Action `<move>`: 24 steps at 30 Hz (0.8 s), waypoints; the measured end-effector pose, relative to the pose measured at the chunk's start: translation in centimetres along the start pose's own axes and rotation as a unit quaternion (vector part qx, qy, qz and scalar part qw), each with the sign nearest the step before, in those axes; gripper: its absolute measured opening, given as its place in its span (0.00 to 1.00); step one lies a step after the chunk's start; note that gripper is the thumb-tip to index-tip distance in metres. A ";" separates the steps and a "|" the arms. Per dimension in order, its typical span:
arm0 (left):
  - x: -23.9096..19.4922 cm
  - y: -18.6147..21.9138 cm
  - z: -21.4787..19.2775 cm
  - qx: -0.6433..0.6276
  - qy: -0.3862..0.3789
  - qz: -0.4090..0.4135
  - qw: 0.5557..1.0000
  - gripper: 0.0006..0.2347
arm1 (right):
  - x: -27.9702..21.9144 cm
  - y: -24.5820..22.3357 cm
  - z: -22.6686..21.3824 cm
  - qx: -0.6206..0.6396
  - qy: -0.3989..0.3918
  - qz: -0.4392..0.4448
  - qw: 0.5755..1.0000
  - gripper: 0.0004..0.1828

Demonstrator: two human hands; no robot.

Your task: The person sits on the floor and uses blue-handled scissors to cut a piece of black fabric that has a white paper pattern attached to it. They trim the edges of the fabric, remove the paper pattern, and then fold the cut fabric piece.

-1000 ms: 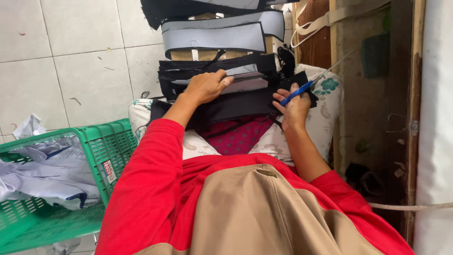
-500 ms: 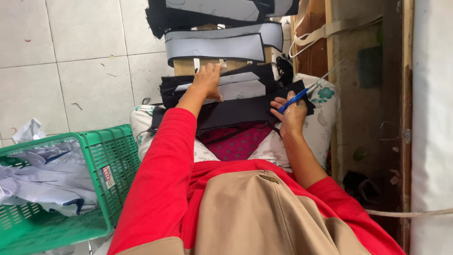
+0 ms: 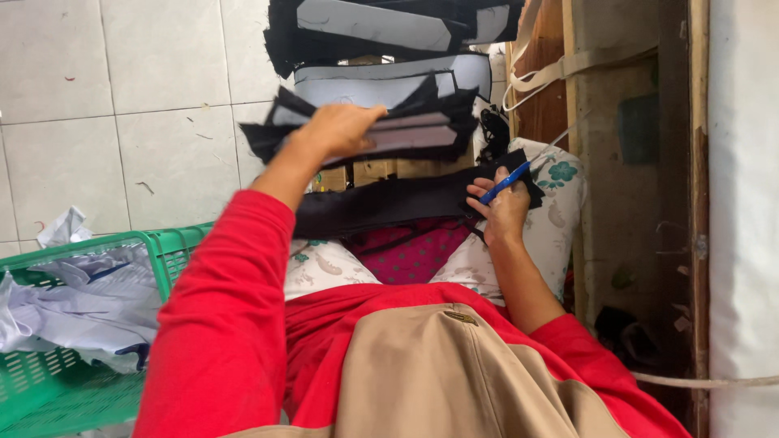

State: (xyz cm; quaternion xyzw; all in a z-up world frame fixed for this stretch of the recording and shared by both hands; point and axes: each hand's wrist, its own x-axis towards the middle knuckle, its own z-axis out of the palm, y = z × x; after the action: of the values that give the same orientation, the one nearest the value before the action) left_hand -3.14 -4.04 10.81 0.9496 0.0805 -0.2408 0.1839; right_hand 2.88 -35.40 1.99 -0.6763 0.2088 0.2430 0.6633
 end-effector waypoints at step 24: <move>11.8 -3.6 -1.5 -0.048 0.117 -0.043 0.991 0.35 | -1.7 -1.3 1.3 -0.010 0.033 0.030 0.999 0.19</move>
State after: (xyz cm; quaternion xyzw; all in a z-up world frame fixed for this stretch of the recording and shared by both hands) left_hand 6.90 0.59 5.13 0.9569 0.1541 -0.1315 0.2080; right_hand 2.28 -34.17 4.03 -0.6839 0.2478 0.2424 0.6419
